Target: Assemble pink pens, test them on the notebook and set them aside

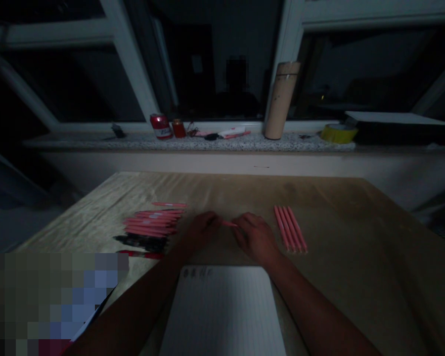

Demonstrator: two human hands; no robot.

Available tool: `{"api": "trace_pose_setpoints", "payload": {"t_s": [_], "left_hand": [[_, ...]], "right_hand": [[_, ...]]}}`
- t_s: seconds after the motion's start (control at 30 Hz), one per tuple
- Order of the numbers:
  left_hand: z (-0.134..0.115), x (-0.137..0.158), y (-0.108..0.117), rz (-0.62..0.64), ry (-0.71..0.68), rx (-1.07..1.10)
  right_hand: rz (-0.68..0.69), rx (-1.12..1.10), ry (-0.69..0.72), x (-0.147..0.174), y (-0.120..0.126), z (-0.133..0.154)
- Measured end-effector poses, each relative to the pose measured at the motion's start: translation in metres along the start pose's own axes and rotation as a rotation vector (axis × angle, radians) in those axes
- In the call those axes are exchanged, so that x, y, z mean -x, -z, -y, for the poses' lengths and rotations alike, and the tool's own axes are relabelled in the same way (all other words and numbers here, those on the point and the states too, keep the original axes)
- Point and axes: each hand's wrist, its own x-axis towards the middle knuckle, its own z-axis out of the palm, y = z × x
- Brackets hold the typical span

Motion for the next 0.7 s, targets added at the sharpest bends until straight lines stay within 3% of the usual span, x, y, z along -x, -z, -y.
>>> {"api": "trace_pose_setpoints", "payload": {"t_s": [0.43, 0.7], "left_hand": [[0.0007, 0.0022, 0.0011, -0.004, 0.008, 0.072], [-0.0006, -0.0003, -0.0001, 0.007, 0.021, -0.035]], "right_hand": [[-0.018, -0.001, -0.003, -0.0007, -0.0003, -0.0005], [-0.017, -0.003, -0.007, -0.0001, 0.0001, 0.0009]]}}
